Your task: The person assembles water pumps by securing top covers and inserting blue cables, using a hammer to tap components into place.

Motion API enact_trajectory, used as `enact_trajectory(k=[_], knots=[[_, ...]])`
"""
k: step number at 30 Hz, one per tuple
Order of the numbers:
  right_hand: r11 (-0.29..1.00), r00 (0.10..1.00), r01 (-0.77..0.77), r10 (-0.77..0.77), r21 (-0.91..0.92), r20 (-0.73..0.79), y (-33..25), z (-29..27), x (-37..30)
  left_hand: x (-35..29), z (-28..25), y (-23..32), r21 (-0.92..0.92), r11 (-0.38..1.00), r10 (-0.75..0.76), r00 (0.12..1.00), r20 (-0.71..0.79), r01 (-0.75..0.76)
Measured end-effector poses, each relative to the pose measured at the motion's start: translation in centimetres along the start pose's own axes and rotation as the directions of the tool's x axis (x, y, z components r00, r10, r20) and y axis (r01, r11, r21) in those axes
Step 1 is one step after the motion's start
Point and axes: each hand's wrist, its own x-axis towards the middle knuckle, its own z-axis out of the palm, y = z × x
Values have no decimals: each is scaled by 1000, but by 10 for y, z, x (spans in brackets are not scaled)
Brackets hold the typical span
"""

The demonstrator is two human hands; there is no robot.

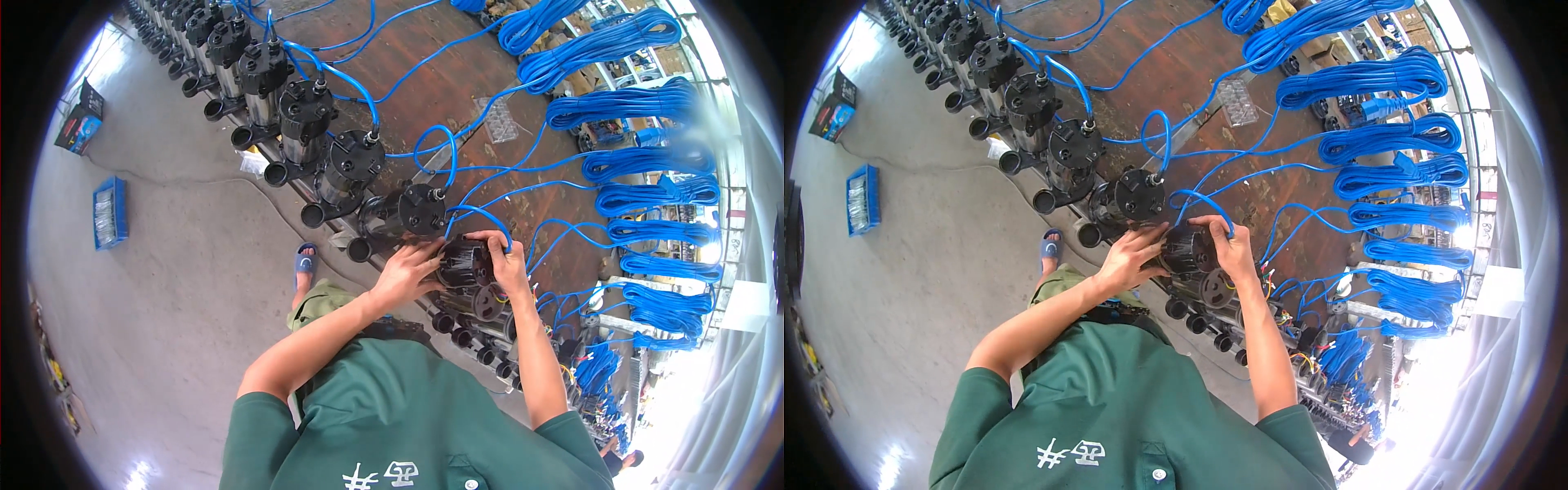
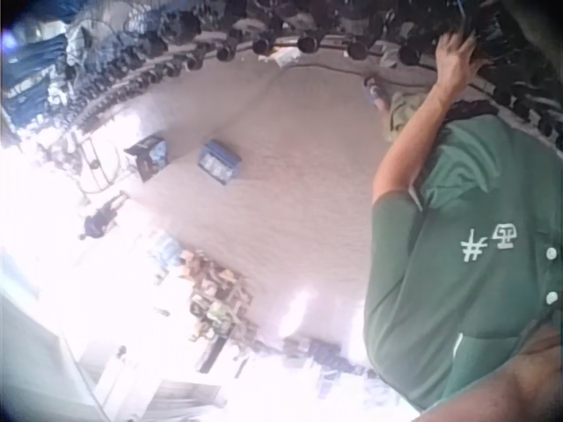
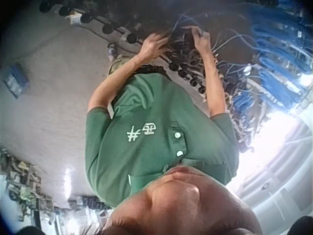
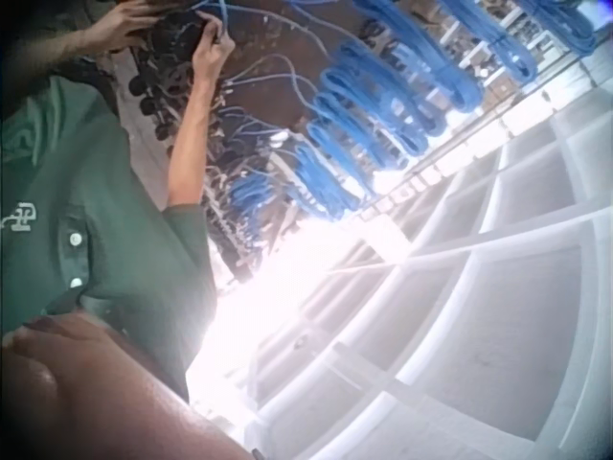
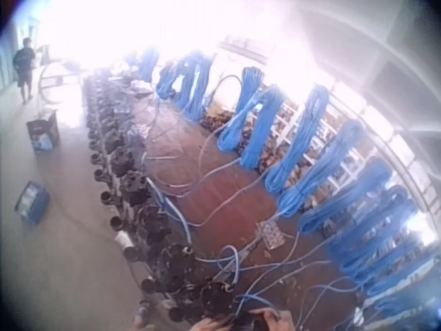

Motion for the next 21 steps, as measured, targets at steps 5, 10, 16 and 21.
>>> enact_trajectory(k=[5, 10, 16, 21], knots=[[993, 998, 53, -51, -102, 20, 3, -2, -2, -8, -8, 15, -401, 813, -430, 899, 75, 423], [976, 984, 175, -170, -127, 51, -8, 4, 6, -6, -3, 10, -232, 901, -355, 931, 83, 365], [933, 961, 274, -252, -236, 116, -4, 4, 9, 8, -8, 9, -162, 854, -443, 854, 274, 495], [935, 940, 317, -288, -157, 186, 0, -1, 19, 2, -13, -18, -673, 498, -335, 837, 433, 547]])
